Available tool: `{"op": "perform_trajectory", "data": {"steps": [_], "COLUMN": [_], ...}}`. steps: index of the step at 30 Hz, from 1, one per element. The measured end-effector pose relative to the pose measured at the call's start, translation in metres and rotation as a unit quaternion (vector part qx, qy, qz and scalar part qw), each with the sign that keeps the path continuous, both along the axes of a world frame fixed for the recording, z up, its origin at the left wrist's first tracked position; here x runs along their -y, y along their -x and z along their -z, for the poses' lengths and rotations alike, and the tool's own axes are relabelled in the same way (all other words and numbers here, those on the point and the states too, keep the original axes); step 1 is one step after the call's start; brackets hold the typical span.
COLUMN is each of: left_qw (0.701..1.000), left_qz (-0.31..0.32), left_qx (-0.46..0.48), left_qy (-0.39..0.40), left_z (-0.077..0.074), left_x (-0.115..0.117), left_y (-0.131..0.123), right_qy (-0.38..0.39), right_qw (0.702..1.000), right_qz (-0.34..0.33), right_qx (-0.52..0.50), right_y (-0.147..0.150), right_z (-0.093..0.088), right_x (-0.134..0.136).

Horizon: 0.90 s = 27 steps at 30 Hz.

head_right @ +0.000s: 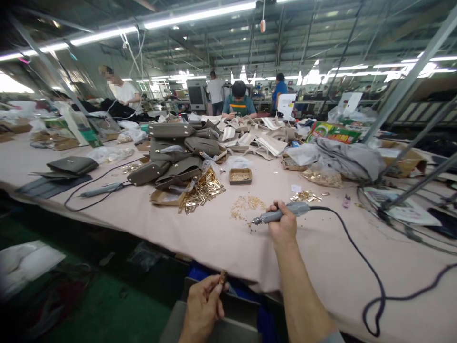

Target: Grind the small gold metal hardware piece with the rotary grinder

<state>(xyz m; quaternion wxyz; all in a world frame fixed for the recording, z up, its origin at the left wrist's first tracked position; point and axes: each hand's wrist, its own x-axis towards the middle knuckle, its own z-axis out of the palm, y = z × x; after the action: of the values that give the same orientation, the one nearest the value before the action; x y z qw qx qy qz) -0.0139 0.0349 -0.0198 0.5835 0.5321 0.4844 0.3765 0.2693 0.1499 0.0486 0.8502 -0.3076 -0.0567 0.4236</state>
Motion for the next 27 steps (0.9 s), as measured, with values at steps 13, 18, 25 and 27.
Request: {"op": "perform_trajectory", "data": {"steps": [13,18,25,27], "left_qw": [0.997,0.996,0.995,0.995], "left_qz": [-0.04,-0.027,-0.042,-0.043], "left_qx": [0.058,0.054,0.063,0.064], "left_qy": [0.045,0.059,0.065,0.066], "left_z": [0.013,0.015,0.011,0.01], "left_x": [-0.013,-0.018,-0.016,-0.015], "left_y": [-0.007,-0.006,-0.007,-0.007], "right_qy": [0.013,0.01,0.011,0.01], "right_qw": [0.999,0.999,0.998,0.998], "right_qz": [0.031,0.038,0.05,0.054], "right_qx": [-0.025,-0.025,-0.02,-0.019], "right_y": [0.007,0.01,0.013,0.013], "right_z": [0.052,0.054,0.056,0.056], "right_x": [-0.015,-0.018,-0.02,-0.02]}}
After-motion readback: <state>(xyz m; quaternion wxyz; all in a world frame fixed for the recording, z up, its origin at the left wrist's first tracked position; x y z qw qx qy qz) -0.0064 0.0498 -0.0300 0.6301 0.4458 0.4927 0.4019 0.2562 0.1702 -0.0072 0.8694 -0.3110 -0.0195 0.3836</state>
